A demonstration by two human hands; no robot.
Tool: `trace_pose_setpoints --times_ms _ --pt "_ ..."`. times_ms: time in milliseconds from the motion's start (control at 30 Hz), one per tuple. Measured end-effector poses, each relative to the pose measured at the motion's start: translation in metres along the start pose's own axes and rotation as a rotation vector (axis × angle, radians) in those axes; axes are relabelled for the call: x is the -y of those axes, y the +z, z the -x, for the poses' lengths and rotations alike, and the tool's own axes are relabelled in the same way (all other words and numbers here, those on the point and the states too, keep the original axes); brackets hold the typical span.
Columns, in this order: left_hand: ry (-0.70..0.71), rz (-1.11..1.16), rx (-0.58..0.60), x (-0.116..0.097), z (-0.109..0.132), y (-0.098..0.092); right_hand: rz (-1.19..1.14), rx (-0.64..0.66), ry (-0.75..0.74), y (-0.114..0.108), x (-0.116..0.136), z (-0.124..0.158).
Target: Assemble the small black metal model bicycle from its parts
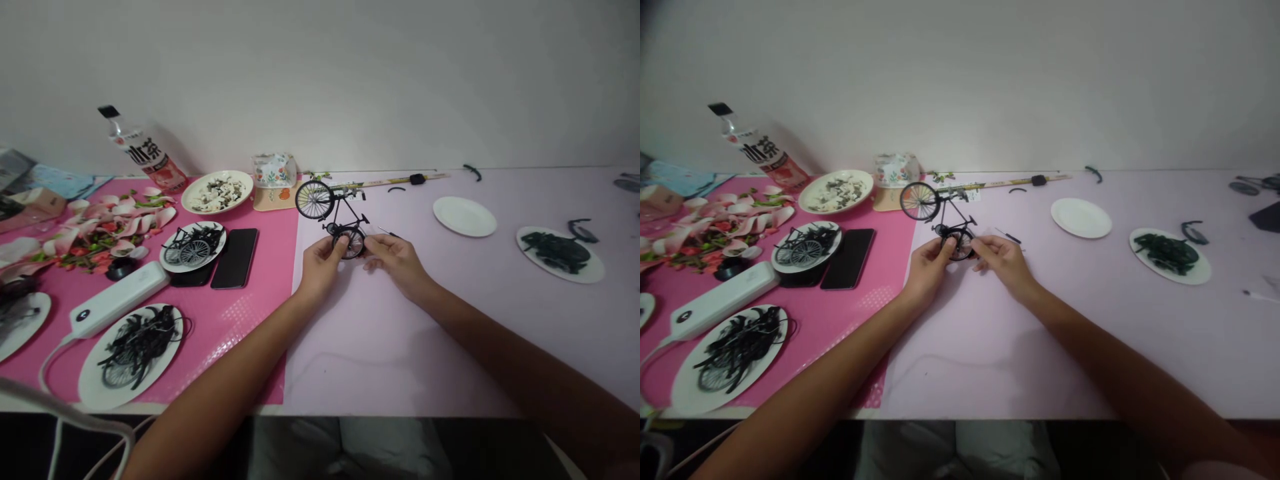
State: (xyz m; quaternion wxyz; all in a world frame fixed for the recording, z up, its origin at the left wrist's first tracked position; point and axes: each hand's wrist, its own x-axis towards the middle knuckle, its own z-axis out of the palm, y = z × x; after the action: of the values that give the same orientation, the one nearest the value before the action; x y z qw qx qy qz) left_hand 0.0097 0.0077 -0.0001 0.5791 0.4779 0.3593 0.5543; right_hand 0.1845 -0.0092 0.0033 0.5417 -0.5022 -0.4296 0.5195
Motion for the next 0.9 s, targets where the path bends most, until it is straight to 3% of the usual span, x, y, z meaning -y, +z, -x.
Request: trace_pose_setpoints --times_ms 200,467,533,633,733,900 --pt "-0.027 -0.005 0.030 0.004 -0.003 -0.004 0.054 -0.048 -0.036 -0.001 0.000 -0.003" --pt "-0.055 -0.049 0.000 -0.001 -0.004 -0.006 0.172 0.035 -0.130 -0.017 0.005 -0.010" --pt "-0.053 -0.055 -0.040 -0.002 -0.005 -0.006 0.205 -0.016 -0.206 -0.028 0.010 -0.017" --pt "-0.046 -0.070 -0.099 0.000 -0.006 -0.007 0.225 -0.209 -0.351 -0.047 0.020 -0.029" --pt "-0.036 -0.072 -0.125 0.003 -0.008 -0.008 0.212 -0.288 -0.368 -0.061 0.027 -0.040" --pt "-0.047 -0.090 -0.113 0.005 -0.009 -0.008 0.403 -0.240 -0.314 -0.075 0.034 -0.041"
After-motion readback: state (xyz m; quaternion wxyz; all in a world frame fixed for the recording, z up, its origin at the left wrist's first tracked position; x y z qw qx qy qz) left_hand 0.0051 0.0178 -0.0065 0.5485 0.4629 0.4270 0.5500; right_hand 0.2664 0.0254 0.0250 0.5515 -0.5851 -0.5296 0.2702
